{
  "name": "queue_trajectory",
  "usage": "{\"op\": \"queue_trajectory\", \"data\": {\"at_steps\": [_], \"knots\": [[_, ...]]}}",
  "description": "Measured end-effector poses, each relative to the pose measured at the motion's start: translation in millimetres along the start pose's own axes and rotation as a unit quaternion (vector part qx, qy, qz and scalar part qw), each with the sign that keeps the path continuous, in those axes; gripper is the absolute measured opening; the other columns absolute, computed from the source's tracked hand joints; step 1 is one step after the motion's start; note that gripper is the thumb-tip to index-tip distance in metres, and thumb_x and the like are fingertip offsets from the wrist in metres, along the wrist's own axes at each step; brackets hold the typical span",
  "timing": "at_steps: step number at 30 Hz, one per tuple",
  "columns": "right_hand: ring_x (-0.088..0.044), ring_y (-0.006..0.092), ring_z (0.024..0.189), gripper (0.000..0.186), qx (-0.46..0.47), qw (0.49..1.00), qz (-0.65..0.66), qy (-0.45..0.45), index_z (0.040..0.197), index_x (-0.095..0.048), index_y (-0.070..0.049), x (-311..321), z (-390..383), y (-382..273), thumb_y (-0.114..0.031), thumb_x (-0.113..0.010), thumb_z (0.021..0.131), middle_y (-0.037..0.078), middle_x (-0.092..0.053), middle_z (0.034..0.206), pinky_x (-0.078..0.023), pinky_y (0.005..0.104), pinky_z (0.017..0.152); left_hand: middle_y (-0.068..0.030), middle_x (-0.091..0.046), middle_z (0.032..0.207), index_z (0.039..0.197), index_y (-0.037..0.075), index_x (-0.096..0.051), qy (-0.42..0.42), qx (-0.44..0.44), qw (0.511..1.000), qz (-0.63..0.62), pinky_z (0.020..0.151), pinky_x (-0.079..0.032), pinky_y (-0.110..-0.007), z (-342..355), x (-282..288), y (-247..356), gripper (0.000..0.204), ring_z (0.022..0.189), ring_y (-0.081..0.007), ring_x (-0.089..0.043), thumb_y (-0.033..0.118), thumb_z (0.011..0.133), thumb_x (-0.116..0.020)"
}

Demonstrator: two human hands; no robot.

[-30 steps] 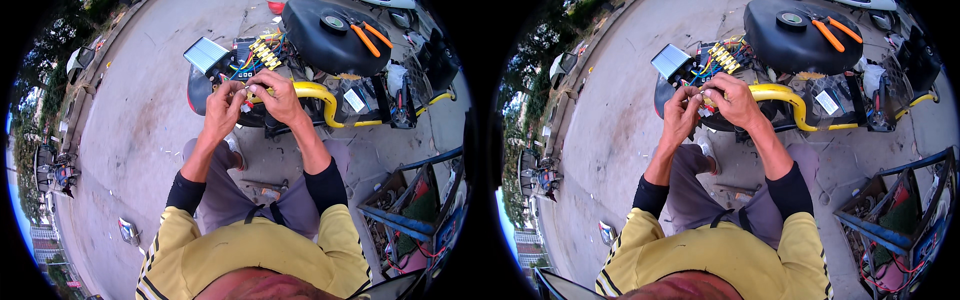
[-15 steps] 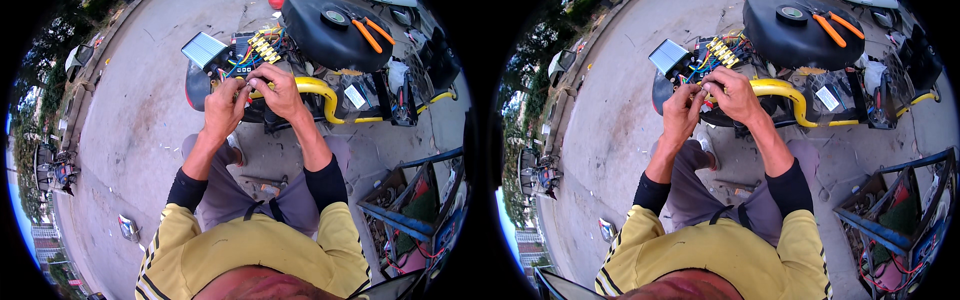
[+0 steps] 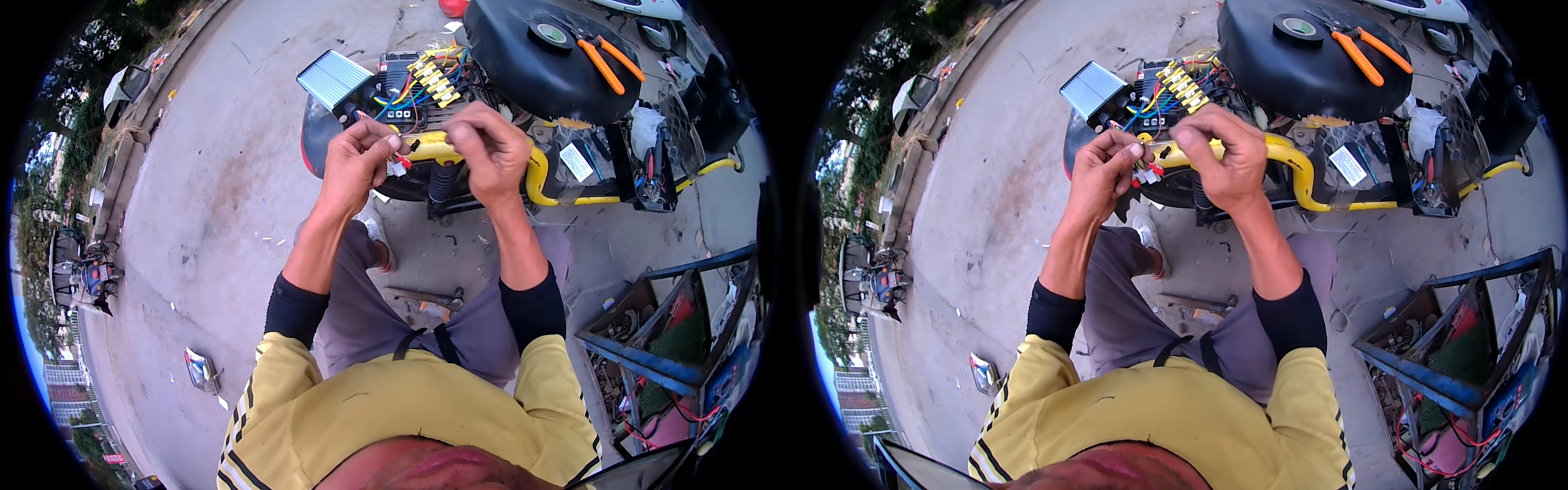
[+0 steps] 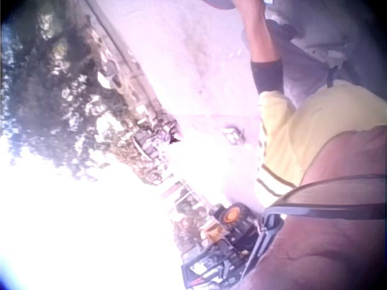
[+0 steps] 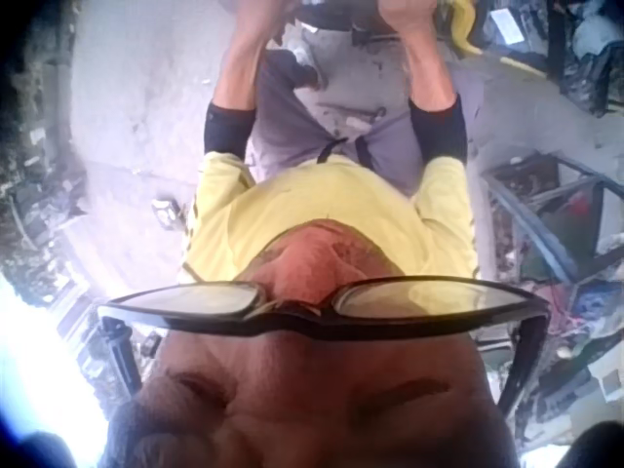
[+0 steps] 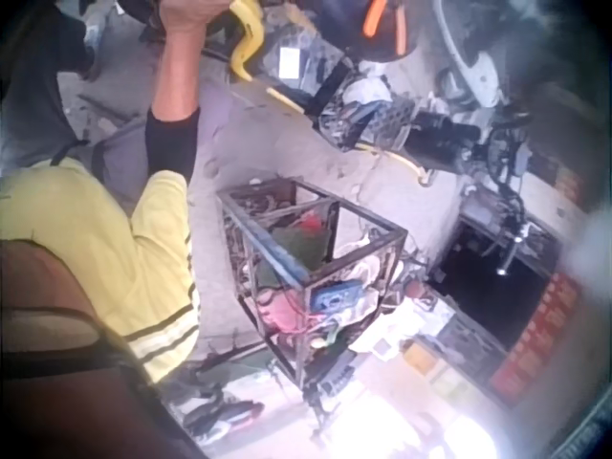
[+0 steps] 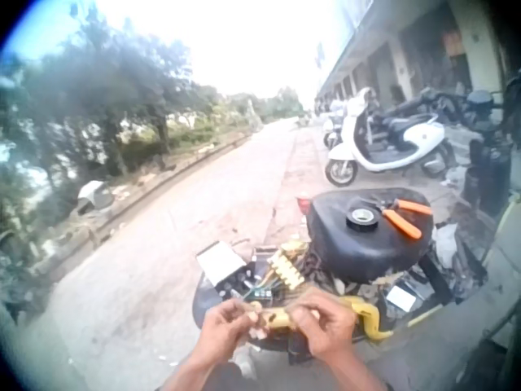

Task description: The person is repairing the electrical wiring of a yellow motorized scooter. They are seen stripping wires, twisting them together, and connecting them to a control box while seated on the ground.

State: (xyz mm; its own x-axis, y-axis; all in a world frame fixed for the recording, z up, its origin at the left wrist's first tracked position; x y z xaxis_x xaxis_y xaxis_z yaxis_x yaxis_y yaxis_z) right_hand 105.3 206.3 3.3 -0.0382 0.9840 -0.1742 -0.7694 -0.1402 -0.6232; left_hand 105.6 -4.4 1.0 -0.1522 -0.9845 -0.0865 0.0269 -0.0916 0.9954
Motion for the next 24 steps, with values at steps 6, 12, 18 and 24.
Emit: {"op": "queue_trajectory", "data": {"at_steps": [6, 12, 18, 24], "knots": [[-0.062, 0.0214, 0.062, 0.017, 0.057, 0.78, 0.525, -0.337, 0.089, -0.068, 0.001, 45, 24, -141, -0.013, -0.066, 0.096, 0.014, -0.068, 0.082, -0.047, 0.0303, 0.051, -0.0095, -0.076, 0.089, 0.101, 0.002, -0.068, 0.006, 0.019, 1.0, -0.002, 0.043, -0.031, -0.021, -7, 5, 2, 0.006, 0.052, -0.003, -0.046, 0.006, 0.099, -0.071], [-0.065, 0.0172, 0.063, 0.015, 0.078, 0.728, 0.458, -0.505, 0.072, -0.065, -0.013, 42, -11, -261, -0.007, -0.067, 0.086, 0.001, -0.065, 0.07, -0.05, 0.0344, 0.055, -0.01, -0.074, 0.09, 0.101, 0.002, -0.067, 0.001, 0.019, 1.0, -0.008, 0.041, -0.025, -0.021, -10, 26, 12, 0.009, 0.046, -0.0039, -0.04, 0.011, 0.103, -0.065], [-0.067, 0.0209, 0.055, 0.008, 0.099, 0.694, 0.453, -0.551, 0.07, -0.071, -0.017, 49, -67, -278, -0.019, -0.076, 0.076, 0.0, -0.068, 0.065, -0.049, 0.0404, 0.044, -0.01, -0.074, 0.089, 0.104, 0.001, -0.069, -0.019, 0.037, 0.999, 0.001, 0.041, -0.026, -0.022, -8, 27, 10, 0.013, 0.046, -0.004, -0.04, 0.014, 0.104, -0.064], [-0.069, 0.0252, 0.06, 0.013, 0.117, 0.62, 0.456, -0.628, 0.069, -0.069, -0.012, 52, -33, -259, -0.02, -0.077, 0.076, 0.001, -0.069, 0.066, -0.051, 0.0416, 0.049, -0.0086, -0.076, 0.092, 0.107, 0.001, -0.071, -0.007, 0.014, 0.996, 0.085, 0.043, -0.03, -0.022, -11, 20, 7, 0.016, 0.048, -0.0036, -0.043, 0.015, 0.104, -0.065]]}}
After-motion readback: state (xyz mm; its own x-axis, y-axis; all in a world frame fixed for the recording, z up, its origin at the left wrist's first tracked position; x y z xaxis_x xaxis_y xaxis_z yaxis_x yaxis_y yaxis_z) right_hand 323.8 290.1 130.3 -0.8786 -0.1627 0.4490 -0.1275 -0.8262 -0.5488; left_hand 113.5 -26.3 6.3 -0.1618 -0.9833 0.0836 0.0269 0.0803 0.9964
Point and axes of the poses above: each hand's wrist, its own z-axis towards the middle knuckle, its own x-axis out of the back of the hand, y = z × x, the point moved 2 cm from there along z, towards the middle knuckle
